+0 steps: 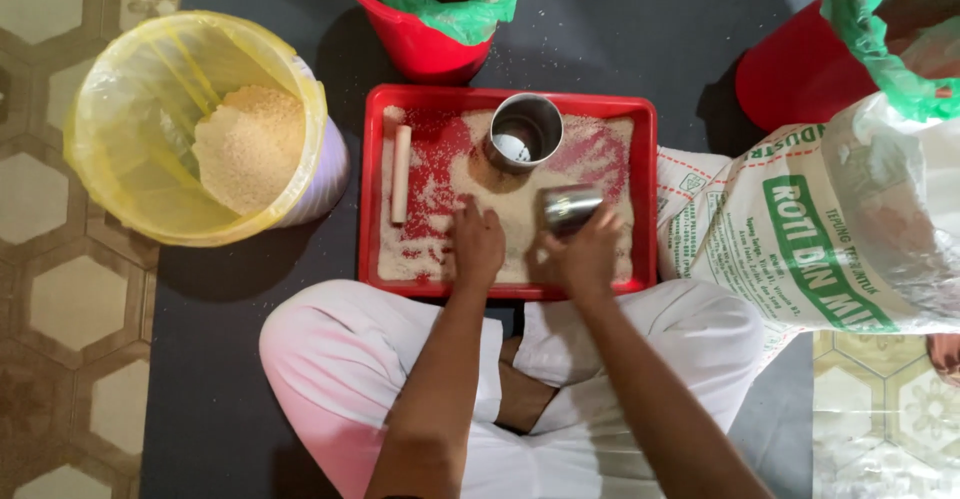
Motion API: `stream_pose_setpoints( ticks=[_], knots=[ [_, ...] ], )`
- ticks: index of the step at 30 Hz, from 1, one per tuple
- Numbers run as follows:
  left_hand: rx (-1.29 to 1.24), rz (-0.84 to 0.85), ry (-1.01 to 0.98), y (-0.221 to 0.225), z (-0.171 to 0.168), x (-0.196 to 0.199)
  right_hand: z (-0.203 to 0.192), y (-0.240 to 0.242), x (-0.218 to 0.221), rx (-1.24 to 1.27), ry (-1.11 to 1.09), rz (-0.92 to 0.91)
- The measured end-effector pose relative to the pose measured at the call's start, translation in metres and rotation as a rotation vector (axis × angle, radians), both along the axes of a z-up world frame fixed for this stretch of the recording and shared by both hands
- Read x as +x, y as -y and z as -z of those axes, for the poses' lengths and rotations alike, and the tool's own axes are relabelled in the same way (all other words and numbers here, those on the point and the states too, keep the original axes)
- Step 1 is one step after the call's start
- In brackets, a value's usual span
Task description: A person uses metal cups to measure and transfer grain from a tray into various buckets and bins.
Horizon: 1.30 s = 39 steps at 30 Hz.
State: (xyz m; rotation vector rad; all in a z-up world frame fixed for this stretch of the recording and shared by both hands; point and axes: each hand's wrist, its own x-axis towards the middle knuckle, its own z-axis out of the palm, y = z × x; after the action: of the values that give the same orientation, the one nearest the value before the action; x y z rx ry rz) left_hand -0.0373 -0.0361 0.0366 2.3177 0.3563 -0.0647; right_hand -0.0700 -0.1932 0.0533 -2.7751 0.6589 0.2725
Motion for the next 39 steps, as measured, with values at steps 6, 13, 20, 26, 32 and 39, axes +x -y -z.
stream_pose_setpoints(
  ticks=[6, 13, 20, 26, 32, 39],
  knots=[
    [0.07, 0.354, 0.313, 0.0, 0.051, -0.011, -0.042, -0.068, 0.01, 0.4, 0.147, 0.148],
    [-0.423, 0.418, -0.372, -0.013, -0.106, 0.008, -0.012, -0.022, 0.008, 0.961, 0.036, 0.483],
    [-0.609, 0.204, -0.181, -0.022, -0.12, 0.008, -0.027, 0.023, 0.001, 1.474, 0.162, 0.826],
    [-0.545, -0.046, -0.285, -0.028, -0.122, 0.011, -0.088, 0.027, 0.058, 1.089, 0.591, 0.395],
    [-0.437, -0.013, -0.337, -0.028, -0.102, 0.01, -0.095, -0.002, 0.105, 0.542, 0.813, -0.077],
    [-0.144, -0.001, -0.208, -0.023, -0.076, 0.015, -0.074, -0.014, 0.117, -0.062, 0.72, -0.429]
  ],
)
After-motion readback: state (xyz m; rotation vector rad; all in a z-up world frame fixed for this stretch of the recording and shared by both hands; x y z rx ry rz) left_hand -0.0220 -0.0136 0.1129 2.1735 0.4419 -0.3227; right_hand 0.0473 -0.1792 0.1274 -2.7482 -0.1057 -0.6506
